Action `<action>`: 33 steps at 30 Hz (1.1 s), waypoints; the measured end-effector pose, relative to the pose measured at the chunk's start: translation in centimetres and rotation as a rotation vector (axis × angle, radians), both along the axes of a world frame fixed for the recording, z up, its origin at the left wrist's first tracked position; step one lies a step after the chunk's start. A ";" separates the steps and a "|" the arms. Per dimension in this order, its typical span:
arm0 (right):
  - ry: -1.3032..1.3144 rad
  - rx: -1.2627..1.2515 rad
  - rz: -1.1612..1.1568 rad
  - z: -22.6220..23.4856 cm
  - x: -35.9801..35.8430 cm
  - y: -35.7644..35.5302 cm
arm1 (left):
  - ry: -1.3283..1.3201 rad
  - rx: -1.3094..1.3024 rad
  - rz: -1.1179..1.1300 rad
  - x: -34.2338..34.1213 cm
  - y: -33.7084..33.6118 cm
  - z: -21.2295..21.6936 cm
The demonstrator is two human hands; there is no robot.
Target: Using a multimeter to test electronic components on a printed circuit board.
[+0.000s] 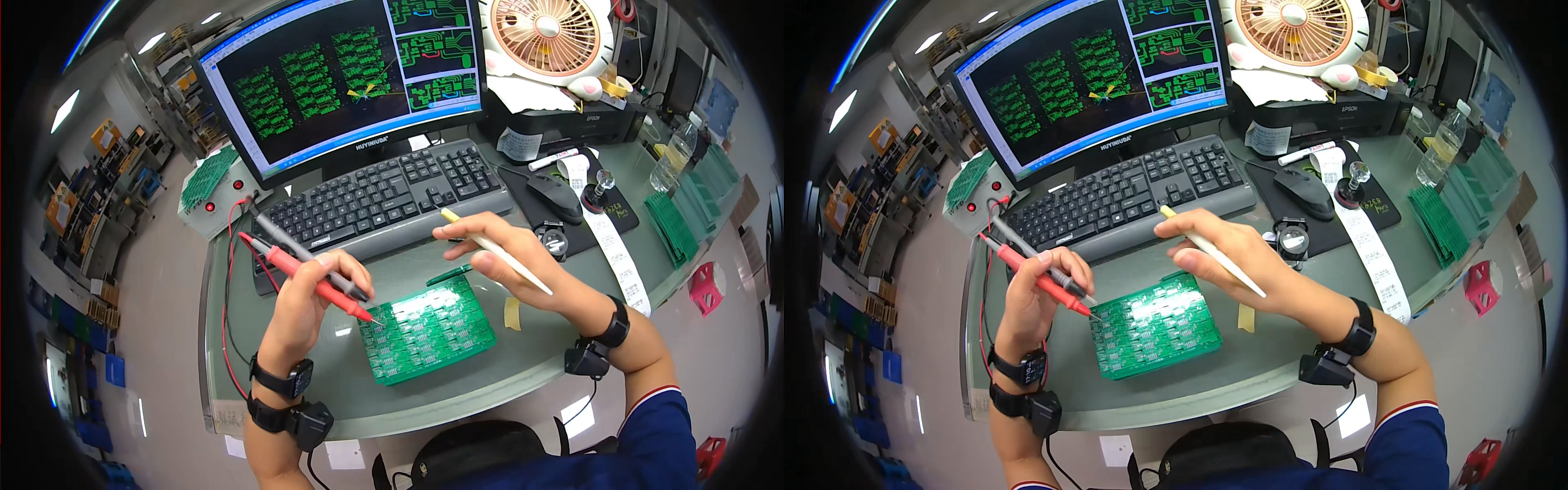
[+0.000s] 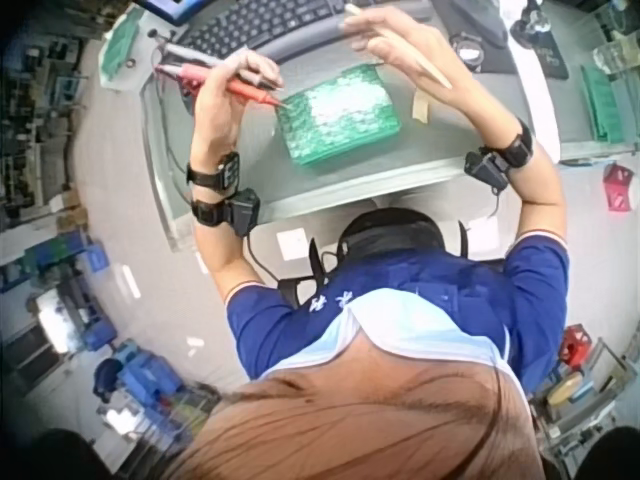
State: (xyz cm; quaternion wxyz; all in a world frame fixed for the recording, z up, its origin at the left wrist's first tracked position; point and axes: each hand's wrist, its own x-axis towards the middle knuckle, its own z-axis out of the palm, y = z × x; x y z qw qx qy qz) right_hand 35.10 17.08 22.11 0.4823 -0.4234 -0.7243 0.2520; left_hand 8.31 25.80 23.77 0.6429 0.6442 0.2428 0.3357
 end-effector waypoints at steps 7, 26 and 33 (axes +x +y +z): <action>0.395 -0.580 0.337 4.2 -1.3 -0.9 | 0.464 0.033 -0.413 3.9 -3.5 4.5; 0.358 -0.622 0.337 0.4 2.0 -1.9 | 0.123 -0.371 -0.337 3.2 -2.4 -0.4; 0.240 -0.505 0.190 -1.3 1.3 -3.2 | 0.068 -0.338 -0.386 3.5 -2.9 -0.7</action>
